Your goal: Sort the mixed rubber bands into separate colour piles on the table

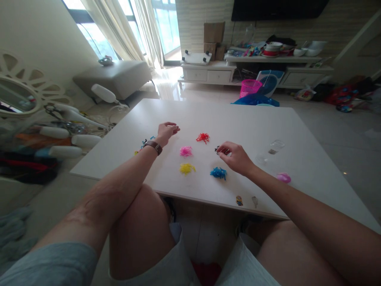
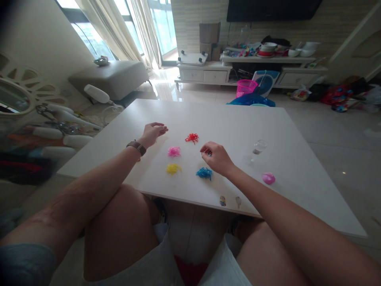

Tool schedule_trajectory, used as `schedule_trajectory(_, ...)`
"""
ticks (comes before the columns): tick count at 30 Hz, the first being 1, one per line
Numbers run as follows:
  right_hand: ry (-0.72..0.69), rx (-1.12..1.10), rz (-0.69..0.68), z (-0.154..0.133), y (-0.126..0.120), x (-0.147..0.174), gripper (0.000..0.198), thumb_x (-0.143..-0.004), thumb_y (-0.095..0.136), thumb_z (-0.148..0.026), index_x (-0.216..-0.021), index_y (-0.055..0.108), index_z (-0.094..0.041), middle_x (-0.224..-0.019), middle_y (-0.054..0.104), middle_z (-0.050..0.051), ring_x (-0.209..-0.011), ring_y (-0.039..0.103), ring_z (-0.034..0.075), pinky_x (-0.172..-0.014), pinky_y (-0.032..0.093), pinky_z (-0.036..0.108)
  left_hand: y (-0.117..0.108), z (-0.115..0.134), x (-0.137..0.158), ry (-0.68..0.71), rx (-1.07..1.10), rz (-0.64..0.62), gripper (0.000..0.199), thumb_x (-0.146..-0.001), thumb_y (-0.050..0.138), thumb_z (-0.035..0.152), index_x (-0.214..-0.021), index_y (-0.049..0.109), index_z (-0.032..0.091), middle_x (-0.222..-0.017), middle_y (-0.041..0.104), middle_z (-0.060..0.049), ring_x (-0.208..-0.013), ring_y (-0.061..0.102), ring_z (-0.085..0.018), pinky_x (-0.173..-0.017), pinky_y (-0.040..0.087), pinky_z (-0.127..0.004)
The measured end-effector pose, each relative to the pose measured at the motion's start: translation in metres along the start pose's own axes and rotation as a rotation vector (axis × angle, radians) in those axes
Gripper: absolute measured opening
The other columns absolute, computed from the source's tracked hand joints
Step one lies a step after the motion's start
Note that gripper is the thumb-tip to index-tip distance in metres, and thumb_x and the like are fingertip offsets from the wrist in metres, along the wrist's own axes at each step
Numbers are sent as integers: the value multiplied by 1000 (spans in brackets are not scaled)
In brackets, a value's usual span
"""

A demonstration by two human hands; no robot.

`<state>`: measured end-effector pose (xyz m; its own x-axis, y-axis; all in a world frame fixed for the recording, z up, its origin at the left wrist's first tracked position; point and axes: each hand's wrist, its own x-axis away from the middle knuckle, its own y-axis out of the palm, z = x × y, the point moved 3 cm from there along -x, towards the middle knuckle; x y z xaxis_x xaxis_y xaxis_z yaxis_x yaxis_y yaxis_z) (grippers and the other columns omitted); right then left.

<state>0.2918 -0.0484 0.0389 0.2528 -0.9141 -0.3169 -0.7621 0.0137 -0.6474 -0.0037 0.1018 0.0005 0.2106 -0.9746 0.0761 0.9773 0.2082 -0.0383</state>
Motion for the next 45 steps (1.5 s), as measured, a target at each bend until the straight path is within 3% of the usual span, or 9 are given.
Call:
schedule_trajectory(7,-18,33,-26,7,1,2,12,-82,60,-15,-80,71,-18,-87,70,4,-77,65,17,-73,52,30,-73,5,-11,107,-54,186,15,-63,70,11,-77,64,13,-78,72,-8,-76,72,-18,-76,56,-31)
schedule_trajectory(12,-11,53,-27,11,0,1,12,-81,60,-14,-80,71,-19,-86,71,4,-77,65,17,-74,51,30,-113,-9,-7,128,-295,170,24,-53,77,19,-76,71,14,-78,73,-8,-71,69,-18,-65,52,-27)
schedule_trajectory(15,-7,52,-28,12,1,0,12,-81,60,-15,-79,71,-18,-86,71,4,-76,65,17,-73,51,30,-126,-16,-3,104,-451,78,28,-50,80,25,-76,74,15,-76,74,-9,-67,65,-19,-58,48,-27)
schedule_trajectory(20,-41,78,-72,13,7,0,12,-82,59,-17,-78,70,-19,-85,70,4,-77,64,17,-72,50,30,-129,-21,2,42,-532,-56,32,-44,82,24,-74,76,16,-80,75,-9,-70,64,-19,-58,48,-26)
schedule_trajectory(24,-47,104,-108,14,9,2,12,-81,59,-17,-77,70,-19,-84,70,5,-77,64,18,-71,49,31,-121,-21,8,-35,-623,-99,34,-44,81,20,-77,78,19,-75,73,-7,-63,62,-18,-51,44,-24)
schedule_trajectory(31,-49,116,-108,15,9,2,12,-81,59,-16,-76,70,-20,-83,70,4,-76,65,18,-71,49,31,-108,-14,16,-42,-686,-132,24,-47,77,13,-69,77,18,-67,70,-6,-57,59,-18,-47,40,-24)
schedule_trajectory(41,-51,96,-109,14,8,2,11,-81,60,-16,-78,70,-19,-84,71,5,-77,65,18,-69,49,29,-105,-19,8,53,-752,-186,18,-52,76,16,-70,75,19,-69,70,-4,-56,57,-16,-50,40,-24)
schedule_trajectory(45,-55,96,-102,14,7,1,12,-80,60,-15,-77,71,-19,-84,71,4,-77,65,18,-70,49,29,-98,-19,2,163,-646,-107,16,-60,75,22,-76,76,19,-68,68,-3,-56,55,-14,-53,40,-25)
